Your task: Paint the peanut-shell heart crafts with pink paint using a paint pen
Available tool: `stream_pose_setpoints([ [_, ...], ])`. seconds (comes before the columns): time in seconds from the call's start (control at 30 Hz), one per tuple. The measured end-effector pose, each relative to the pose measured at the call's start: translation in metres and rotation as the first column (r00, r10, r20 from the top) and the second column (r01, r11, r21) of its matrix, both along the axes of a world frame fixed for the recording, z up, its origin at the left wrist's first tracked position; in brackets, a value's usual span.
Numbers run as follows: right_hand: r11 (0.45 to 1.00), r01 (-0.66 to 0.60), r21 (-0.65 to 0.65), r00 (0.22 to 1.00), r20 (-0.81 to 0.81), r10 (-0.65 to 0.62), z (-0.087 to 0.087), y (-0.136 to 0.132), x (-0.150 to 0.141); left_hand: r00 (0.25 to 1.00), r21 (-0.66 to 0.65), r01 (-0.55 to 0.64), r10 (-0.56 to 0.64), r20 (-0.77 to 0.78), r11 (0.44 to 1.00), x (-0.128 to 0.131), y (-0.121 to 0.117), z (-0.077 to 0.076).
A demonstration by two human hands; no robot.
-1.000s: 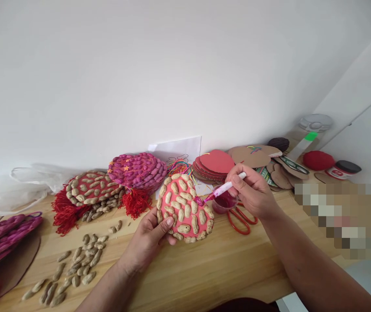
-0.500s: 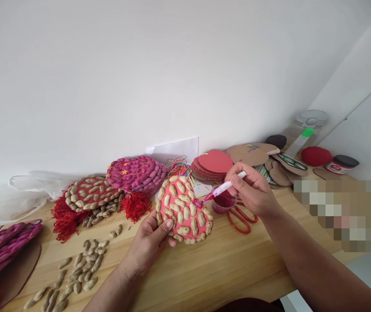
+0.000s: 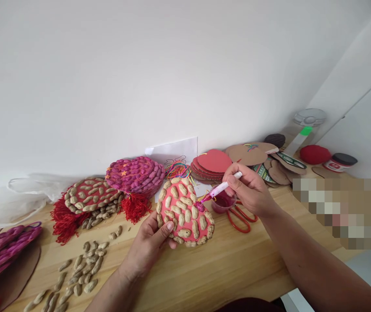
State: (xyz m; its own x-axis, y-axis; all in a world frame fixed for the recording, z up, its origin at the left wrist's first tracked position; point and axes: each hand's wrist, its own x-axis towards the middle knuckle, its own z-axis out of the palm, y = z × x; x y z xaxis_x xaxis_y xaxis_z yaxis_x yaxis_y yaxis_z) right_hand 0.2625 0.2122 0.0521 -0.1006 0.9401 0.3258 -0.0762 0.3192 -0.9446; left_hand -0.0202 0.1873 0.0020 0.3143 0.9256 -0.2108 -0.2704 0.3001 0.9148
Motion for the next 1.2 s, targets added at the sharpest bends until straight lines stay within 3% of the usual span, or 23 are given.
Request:
stream_pose_setpoints([
  [0.33,1.000,0.001,-0.008,1.000,-0.020,-0.002,0.0019,0.0004,-0.0018,0.999,0.006,0.032,-0.032,-0.026,0.999,-0.0020,0.0004,-0.0011],
  [0.53,1.000,-0.019,0.023,1.000,-0.007,0.019,0.0047,-0.0015,-0.0034,0.996,-0.019,-0.060,0.058,-0.073,0.998,0.0001,-0.0018,0.0034],
  [0.73,0.999,0.009,0.049,1.000,0.011,-0.010,0.0062,-0.0036,-0.0026,0.993,-0.021,-0.020,0.018,-0.120,1.000,-0.0058,0.0012,0.0011],
  [1.2,1.000,-0.028,0.013,0.997,-0.070,0.029,0.0046,-0.0006,-0.0030,0.997,-0.011,-0.041,0.040,-0.059,0.999,-0.0021,-0.0013,0.0024],
])
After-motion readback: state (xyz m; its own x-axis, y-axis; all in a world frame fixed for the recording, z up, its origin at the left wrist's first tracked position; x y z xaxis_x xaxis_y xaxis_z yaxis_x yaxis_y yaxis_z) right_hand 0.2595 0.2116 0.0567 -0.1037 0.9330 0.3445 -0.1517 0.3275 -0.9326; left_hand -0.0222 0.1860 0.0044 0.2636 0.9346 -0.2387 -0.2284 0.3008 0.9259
